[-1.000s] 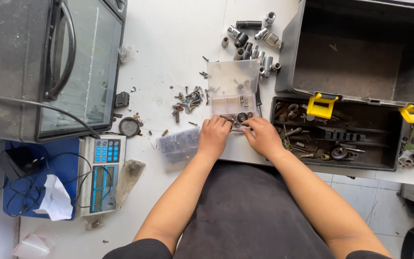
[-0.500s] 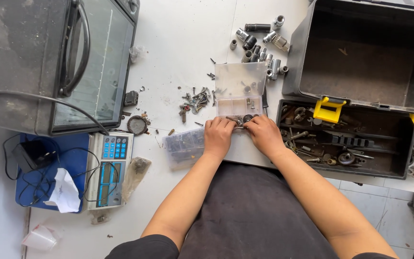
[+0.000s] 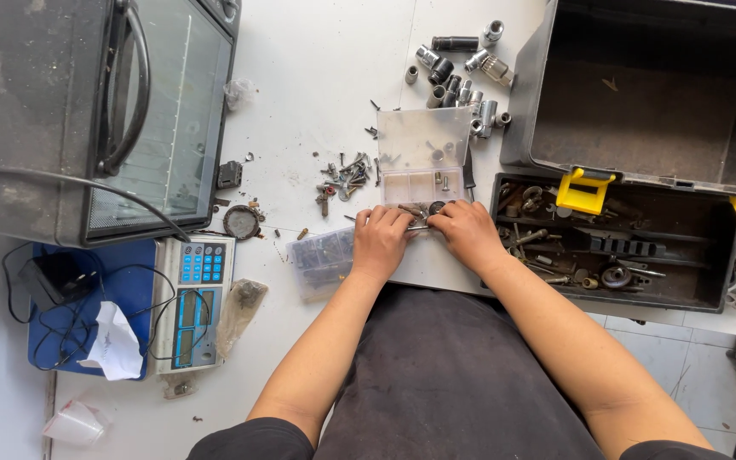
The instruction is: Sorting and organizing screws, bolts, and other hardware into a plastic container.
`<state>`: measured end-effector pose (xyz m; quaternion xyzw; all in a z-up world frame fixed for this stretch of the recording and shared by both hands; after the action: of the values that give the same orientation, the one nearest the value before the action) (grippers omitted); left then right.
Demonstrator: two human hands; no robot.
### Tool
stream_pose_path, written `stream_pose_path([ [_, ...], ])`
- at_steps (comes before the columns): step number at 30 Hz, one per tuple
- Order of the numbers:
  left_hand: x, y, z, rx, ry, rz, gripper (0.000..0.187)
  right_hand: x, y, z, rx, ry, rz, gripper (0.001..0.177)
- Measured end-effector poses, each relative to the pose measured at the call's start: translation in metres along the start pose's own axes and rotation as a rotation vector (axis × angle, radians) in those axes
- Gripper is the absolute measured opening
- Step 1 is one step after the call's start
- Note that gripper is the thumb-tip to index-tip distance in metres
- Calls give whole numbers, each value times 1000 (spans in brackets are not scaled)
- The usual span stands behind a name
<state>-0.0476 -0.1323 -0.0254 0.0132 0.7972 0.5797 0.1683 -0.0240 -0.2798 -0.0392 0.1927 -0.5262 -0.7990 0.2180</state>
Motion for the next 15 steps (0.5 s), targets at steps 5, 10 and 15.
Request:
stream_pose_path([
  [5,3,-3,2,2,-10,-9,23,4,-2,3,112,43,-19,12],
  [10,-4,8,-3,1,-31,-8,17,4,1,8,123,149,-70,13],
  [15,-1,3,2,18,3,12,24,6,-2,16,200,181,-177,7],
])
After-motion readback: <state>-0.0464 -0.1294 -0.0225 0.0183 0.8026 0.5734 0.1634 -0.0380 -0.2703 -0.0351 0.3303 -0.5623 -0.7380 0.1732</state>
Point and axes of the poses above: each hand's wrist, its own x-axis away from the middle knuckle, its own y-axis out of the back of the hand, z = x × y, the point moved 9 cm from there along -x, towards the middle knuckle, and after that the axes turned 7 degrees about -x, right-handed, at the moved point
